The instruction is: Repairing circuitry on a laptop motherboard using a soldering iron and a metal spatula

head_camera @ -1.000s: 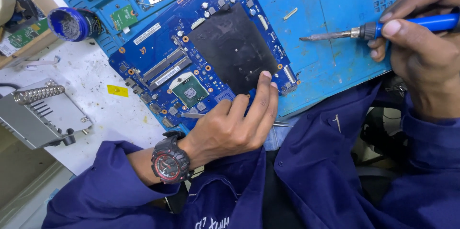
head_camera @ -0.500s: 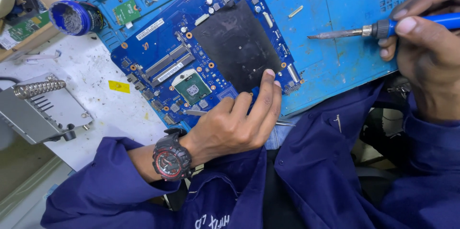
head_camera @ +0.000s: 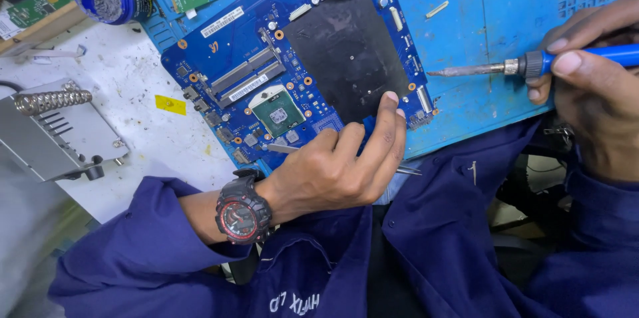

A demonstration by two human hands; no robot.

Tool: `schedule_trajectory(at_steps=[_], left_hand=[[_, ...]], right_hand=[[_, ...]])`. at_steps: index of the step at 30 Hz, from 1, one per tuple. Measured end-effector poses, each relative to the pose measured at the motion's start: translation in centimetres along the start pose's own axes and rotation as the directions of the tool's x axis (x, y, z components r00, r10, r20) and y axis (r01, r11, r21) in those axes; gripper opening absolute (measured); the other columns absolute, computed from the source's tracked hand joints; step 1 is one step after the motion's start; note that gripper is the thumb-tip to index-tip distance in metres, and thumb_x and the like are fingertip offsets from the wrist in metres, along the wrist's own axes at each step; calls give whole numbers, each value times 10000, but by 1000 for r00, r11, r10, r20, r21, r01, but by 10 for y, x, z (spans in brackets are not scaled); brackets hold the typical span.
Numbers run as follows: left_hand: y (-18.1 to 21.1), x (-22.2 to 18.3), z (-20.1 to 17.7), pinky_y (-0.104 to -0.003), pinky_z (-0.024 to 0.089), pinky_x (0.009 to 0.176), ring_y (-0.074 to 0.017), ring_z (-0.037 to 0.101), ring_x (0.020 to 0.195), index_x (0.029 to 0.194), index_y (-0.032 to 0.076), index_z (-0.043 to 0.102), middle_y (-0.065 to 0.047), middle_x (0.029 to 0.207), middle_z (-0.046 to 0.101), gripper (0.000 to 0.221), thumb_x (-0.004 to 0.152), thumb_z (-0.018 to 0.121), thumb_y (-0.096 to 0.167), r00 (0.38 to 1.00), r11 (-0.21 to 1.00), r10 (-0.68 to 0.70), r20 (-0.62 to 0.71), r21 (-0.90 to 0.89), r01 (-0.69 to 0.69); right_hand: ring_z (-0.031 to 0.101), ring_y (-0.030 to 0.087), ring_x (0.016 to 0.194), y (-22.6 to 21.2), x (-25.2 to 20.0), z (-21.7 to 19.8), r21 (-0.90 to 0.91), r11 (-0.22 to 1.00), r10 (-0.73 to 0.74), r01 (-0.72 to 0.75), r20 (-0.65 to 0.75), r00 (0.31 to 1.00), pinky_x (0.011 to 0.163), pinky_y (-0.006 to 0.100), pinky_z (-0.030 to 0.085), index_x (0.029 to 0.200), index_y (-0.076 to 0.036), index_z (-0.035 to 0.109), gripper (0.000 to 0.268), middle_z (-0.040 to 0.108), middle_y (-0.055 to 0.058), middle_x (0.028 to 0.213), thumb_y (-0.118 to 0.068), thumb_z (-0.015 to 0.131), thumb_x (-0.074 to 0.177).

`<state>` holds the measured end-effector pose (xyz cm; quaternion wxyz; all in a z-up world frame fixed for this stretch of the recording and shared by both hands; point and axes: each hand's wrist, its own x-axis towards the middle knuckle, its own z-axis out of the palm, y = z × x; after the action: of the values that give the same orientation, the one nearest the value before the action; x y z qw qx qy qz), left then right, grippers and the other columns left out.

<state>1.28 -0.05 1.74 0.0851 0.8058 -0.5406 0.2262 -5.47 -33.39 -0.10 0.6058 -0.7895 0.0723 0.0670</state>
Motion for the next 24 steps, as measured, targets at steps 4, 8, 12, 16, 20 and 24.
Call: schedule_trajectory(at_steps=[4, 8, 12, 16, 20, 24], left_hand=[[0, 1, 0, -191, 240, 501, -52, 377, 576, 1015, 140, 769, -83, 1138, 754, 186, 1046, 587, 159, 1000, 1000, 7, -1, 17, -7], [-1, 3, -3, -189, 230, 494, -52, 368, 567, 988, 155, 770, -65, 1135, 756, 178, 1039, 600, 170, 1000, 1000, 12, -1, 23, -12], [-1, 13, -11, -193, 224, 511, -55, 365, 570, 996, 141, 784, -45, 1160, 757, 218, 1045, 572, 149, 999, 999, 44, -10, 11, -44], [3, 21, -21, -197, 258, 511, -60, 379, 562, 1025, 126, 788, -51, 972, 741, 128, 1060, 673, 171, 998, 996, 64, 16, -70, -63], [12, 34, -32, -236, 310, 504, -98, 438, 604, 970, 97, 749, 17, 748, 563, 193, 1089, 646, 210, 998, 979, 6, 61, -203, 7], [19, 47, -26, -340, 329, 556, -194, 398, 633, 1020, -17, 687, -57, 778, 463, 139, 1079, 589, 62, 999, 838, 27, 36, -545, -3]], right_hand=[[621, 200, 802, 36, -10, -26, -19, 999, 39, -39, -12, 999, 763, 257, 608, 1232, -29, 491, 157, 528, 115, 1036, -128, 567, 1137], [626, 233, 863, 31, -3, -22, -61, 998, 6, -4, 33, 999, 780, 274, 609, 1275, 18, 491, 174, 550, 168, 1099, -108, 540, 1165], [590, 221, 734, 4, 2, -6, -22, 1000, -20, 19, -52, 998, 733, 276, 555, 1165, 35, 517, 138, 551, 182, 981, -42, 619, 1116], [635, 263, 772, -3, 6, -18, 3, 1000, 17, -17, 44, 999, 730, 288, 568, 1166, 109, 538, 156, 580, 231, 933, 23, 601, 1052], [619, 238, 799, -16, 4, -5, 56, 998, 37, -36, -26, 999, 780, 278, 539, 1161, 77, 503, 134, 581, 213, 960, 49, 623, 1111], [632, 255, 702, -8, 13, -2, 57, 995, -79, 82, -55, 995, 699, 302, 569, 1070, 107, 543, 115, 595, 235, 911, 58, 648, 1078]])
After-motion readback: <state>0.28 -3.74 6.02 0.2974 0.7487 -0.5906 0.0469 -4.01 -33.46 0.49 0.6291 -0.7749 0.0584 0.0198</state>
